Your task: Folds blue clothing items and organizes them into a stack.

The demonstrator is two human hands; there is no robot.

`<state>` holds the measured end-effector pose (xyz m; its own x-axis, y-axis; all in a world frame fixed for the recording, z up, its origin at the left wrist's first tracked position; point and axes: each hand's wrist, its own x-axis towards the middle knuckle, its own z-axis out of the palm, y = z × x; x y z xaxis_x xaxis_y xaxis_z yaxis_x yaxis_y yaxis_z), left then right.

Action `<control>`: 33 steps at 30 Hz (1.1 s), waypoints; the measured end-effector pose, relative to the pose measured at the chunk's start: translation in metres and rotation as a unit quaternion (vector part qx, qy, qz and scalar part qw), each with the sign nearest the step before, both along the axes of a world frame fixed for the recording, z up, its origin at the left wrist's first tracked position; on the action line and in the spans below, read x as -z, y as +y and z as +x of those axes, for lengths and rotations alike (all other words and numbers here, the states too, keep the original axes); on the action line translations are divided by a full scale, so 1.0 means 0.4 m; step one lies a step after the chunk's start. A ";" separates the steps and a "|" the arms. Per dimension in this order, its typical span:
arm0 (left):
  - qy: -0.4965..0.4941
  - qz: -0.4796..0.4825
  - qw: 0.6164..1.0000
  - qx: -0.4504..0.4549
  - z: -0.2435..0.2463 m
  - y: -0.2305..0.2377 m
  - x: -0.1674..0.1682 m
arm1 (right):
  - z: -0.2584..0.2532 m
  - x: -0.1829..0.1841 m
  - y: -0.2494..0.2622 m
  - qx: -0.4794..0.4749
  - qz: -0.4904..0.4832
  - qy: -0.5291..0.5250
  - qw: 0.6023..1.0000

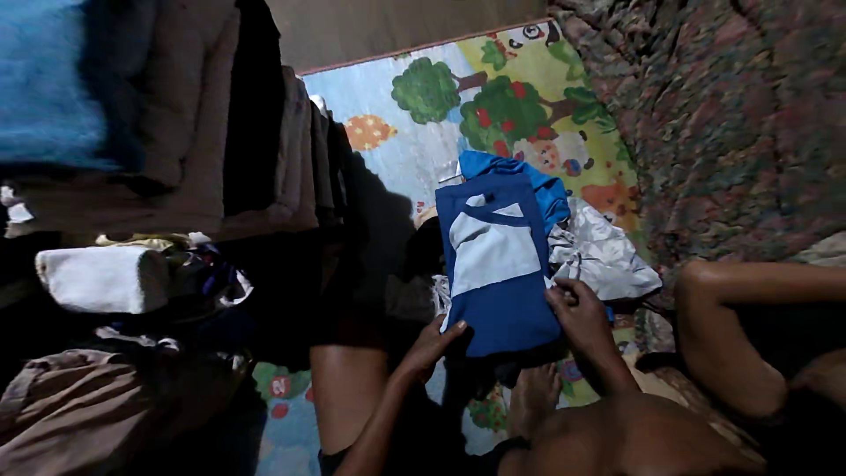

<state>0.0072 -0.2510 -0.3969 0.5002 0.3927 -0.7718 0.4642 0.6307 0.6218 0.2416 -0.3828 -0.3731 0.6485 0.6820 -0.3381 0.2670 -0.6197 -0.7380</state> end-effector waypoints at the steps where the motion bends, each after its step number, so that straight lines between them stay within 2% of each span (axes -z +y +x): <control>1: 0.010 0.031 0.999 0.024 0.004 0.009 -0.001 | 0.018 -0.009 0.035 -0.015 -0.005 -0.024 1.000; 3: 0.024 0.070 0.996 0.046 0.013 0.022 -0.008 | 0.054 -0.009 0.112 -0.045 -0.038 -0.036 0.998; 8: 0.011 0.109 0.992 0.055 0.069 0.070 -0.010 | 0.096 0.065 0.263 -0.091 -0.107 -0.020 0.990; 15: 0.008 0.128 0.992 0.016 0.215 0.209 0.013 | 0.077 0.080 0.254 -0.040 -0.063 0.017 0.997; 18: 0.011 0.142 0.990 0.024 0.257 0.242 0.030 | 0.074 0.095 0.258 -0.016 -0.047 -0.026 0.998; 20: 0.017 0.143 0.990 0.003 0.279 0.241 0.043 | 0.083 0.096 0.283 -0.044 -0.005 -0.092 0.995; 22: 0.009 0.146 0.989 -0.015 0.280 0.224 0.049 | 0.100 0.098 0.324 -0.113 0.044 -0.152 0.981; 24: -0.010 0.140 0.989 -0.037 0.270 0.200 0.061 | 0.112 0.093 0.380 -0.190 0.050 -0.175 0.965; 27: -0.020 0.149 0.987 -0.053 0.259 0.170 0.058 | 0.107 0.065 0.466 -0.277 -0.038 -0.113 0.953; 29: -0.029 0.167 0.984 -0.052 0.258 0.163 0.056 | 0.108 0.067 0.498 -0.312 -0.064 -0.082 0.944; 31: -0.040 0.185 0.981 -0.044 0.255 0.159 0.045 | 0.124 0.074 0.499 -0.322 -0.020 -0.057 0.945; 33: -0.054 0.192 0.979 -0.034 0.247 0.159 0.027 | 0.138 0.045 0.480 -0.267 0.069 -0.058 0.960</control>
